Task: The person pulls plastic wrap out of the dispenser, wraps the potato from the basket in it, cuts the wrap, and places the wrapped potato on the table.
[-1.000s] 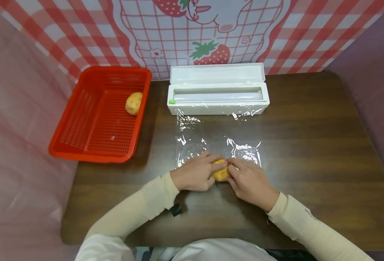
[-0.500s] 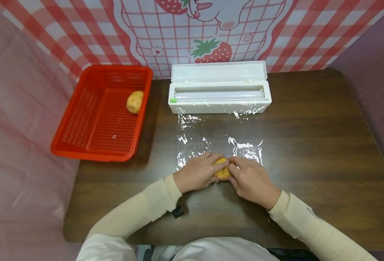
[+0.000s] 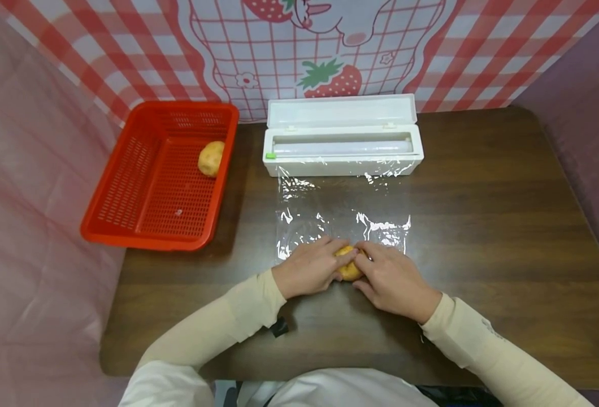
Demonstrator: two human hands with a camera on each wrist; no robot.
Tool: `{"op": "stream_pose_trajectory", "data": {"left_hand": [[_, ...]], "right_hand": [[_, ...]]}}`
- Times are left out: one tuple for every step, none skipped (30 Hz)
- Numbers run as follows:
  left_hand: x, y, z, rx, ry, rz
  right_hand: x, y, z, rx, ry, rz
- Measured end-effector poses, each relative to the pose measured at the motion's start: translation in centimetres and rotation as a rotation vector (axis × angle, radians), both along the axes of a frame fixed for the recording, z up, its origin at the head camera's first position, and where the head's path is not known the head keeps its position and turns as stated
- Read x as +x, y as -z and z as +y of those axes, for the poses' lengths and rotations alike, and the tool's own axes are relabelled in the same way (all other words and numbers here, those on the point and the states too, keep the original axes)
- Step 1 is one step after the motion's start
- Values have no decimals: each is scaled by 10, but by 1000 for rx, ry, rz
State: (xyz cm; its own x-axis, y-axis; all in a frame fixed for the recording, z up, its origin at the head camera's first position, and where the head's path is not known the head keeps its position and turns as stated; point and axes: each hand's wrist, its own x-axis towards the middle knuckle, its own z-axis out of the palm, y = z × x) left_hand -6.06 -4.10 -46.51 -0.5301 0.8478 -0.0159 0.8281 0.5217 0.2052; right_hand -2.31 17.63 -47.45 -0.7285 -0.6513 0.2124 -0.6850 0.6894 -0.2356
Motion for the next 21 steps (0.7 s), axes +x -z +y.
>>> {"op": "stream_pose_trajectory", "data": {"left_hand": [[0,0,0,0,0,6],[-1,1,0,-2,-1,10],[-1,1,0,-3,-4,13],[-1,1,0,-5,-4,14],[-2,1,0,-5,-4,14],[-2,1,1,-7,-4,11],[-2,1,1,-8,-5,4],[-3,1,1,-9,-6,-2],[-3,0,1,-11,-6,-11],[-4,0,1,-14,-7,-24],[-4,0,2,-16,-8,-36],[-5,0,2,-18,-10,-46],[-6,-1,2,-20,-11,-56],[-7,-1,2,-21,-13,-66],[-8,-1,2,-21,-13,-77],[-9,-1,2,-24,-15,-84],[-10,-1,2,-25,-17,-90],[-12,0,2,-24,-22,-101],[-13,0,2,-22,-24,-115],[-14,-1,1,-19,-27,-129],[-16,-1,1,-19,-30,-143]], "right_hand": [[0,0,0,9,-3,-9],[-1,0,1,17,-7,-14],[-2,1,1,23,-12,-14],[-2,1,1,27,-19,-8],[-3,1,1,28,-27,2],[-4,2,1,27,-34,17],[-5,2,1,21,-42,31],[-6,2,2,15,-49,45],[-7,3,2,9,-56,58],[-9,3,2,2,-62,69],[-10,4,2,-4,-68,76],[-11,4,3,-10,-76,79],[-13,5,3,-16,-82,77],[-14,5,3,-21,-88,77],[-16,5,4,-26,-92,77],[-17,5,4,-31,-98,76],[-19,5,4,-35,-103,73],[-20,5,4,-37,-106,70],[-21,4,4,-39,-107,69],[-22,4,4,-39,-107,67],[-23,4,5,-39,-108,60]]}}
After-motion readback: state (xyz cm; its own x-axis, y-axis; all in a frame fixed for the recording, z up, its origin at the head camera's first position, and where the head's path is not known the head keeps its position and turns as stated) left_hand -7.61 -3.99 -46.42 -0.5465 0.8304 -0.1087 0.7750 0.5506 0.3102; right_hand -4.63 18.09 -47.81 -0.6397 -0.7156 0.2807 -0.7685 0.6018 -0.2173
